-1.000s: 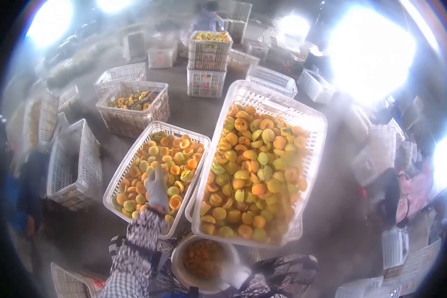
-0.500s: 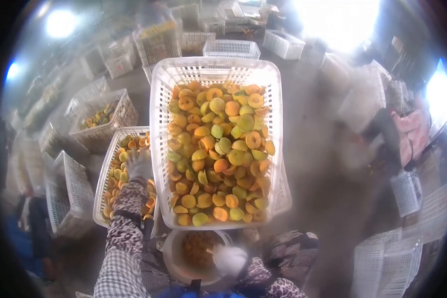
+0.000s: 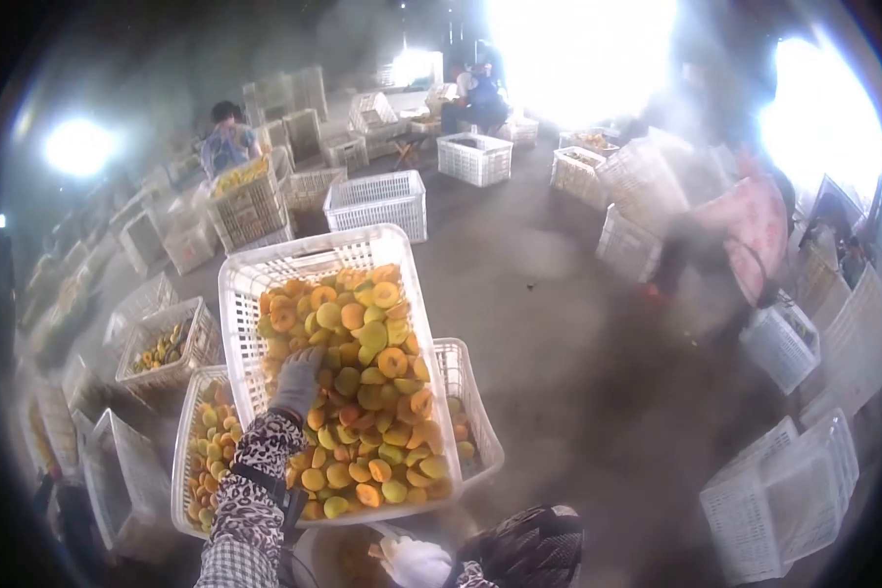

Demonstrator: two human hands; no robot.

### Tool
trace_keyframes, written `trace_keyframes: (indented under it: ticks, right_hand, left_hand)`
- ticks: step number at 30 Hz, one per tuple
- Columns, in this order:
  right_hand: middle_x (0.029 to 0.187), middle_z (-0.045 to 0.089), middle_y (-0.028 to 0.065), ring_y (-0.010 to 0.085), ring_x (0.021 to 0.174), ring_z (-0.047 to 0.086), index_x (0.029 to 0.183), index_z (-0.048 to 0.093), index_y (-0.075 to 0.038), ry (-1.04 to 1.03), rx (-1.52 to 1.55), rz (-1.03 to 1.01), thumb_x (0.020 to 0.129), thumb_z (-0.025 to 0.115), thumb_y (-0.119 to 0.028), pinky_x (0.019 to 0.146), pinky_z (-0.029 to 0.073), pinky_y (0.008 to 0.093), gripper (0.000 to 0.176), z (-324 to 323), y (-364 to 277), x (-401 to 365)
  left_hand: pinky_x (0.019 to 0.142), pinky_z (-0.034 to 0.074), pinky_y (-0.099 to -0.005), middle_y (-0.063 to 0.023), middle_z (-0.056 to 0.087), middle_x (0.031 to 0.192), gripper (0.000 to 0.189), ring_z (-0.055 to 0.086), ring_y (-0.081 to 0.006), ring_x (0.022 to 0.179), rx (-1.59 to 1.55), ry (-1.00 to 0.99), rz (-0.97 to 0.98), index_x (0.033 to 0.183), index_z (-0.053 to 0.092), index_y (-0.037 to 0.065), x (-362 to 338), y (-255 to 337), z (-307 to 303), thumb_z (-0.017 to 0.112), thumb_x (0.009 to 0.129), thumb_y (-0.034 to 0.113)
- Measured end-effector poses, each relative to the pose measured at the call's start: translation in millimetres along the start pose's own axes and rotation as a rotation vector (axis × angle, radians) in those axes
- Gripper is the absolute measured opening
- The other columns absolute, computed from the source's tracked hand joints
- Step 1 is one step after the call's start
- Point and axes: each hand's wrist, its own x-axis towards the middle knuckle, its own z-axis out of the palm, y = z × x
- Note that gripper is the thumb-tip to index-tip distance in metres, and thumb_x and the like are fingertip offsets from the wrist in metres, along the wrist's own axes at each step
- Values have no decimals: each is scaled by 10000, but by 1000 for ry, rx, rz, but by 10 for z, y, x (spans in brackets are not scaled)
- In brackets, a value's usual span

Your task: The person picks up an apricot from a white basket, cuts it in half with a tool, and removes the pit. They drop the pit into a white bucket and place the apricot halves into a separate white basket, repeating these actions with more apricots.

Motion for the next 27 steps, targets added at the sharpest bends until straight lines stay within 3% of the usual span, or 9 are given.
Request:
trace_keyframes:
  ticks: [2,4,7,10,12,13,15,16,27]
  right_hand:
    - [607,580,133,312,439,561,893,581,-30,44,52,26,862,548,-219,398,447,443,195,-63,-46,-26]
    - [615,589,134,309,439,564,890,594,-34,-106,-9,141,850,563,-228,401,455,447,200,-31,-34,-113]
    - [591,586,118,288,451,578,881,606,-55,-132,-131,81,848,558,-222,401,455,438,177,49,227,-193]
    - [589,570,89,248,460,581,926,644,-85,-332,-270,-89,861,516,-192,402,452,406,179,326,471,-339]
    - [561,551,79,245,417,556,954,638,-80,-249,-95,-107,915,474,-199,374,427,395,206,174,-45,-158]
    - [574,569,81,269,420,564,946,617,-82,-279,-603,-166,931,476,-253,376,429,393,222,196,-170,-63]
    - [665,622,150,309,518,619,959,578,-65,15,75,178,893,605,-249,483,504,399,198,59,-358,198]
    - [873,656,134,259,796,654,1202,566,-57,-109,85,373,912,593,-326,693,541,358,397,62,-377,228]
    - [747,627,202,409,702,628,979,535,-42,47,248,431,837,670,-192,597,499,442,247,-35,-746,933]
  left_hand:
    - [915,466,-416,-144,626,1136,361,577,-350,1063,-236,52,-342,1182,574,58,-63,-2,31,567,821,81]
    - [841,496,-356,-130,644,1062,278,614,-307,962,-280,315,-312,1117,605,37,-230,316,-538,588,843,75]
    - [759,528,-307,-73,621,1002,260,589,-156,933,-1418,157,-967,1110,584,14,-451,488,-1289,624,854,41]
    - [755,563,-309,-86,631,962,437,619,-167,891,-1893,150,-591,1151,541,8,-936,629,-1473,759,774,32]
    - [754,580,-329,-142,645,1018,577,662,-202,865,-686,100,-247,1121,534,-48,-1081,697,-1803,869,686,131]
    - [793,577,-363,-162,633,1050,461,647,-236,925,-1197,-15,-357,1132,535,-37,-1177,663,-1711,763,778,152]
    - [873,571,-429,-202,609,1113,286,616,-305,1045,-2555,149,-928,1154,538,-14,-1353,586,-1515,551,961,196]
    - [899,562,-454,-205,599,1125,286,600,-324,1076,-2565,211,-931,1175,531,3,-1397,671,-1529,481,1000,224]
    - [732,545,-409,-143,613,934,427,623,-286,842,-2157,209,-1097,1094,531,34,-1788,825,-1274,423,1003,437]
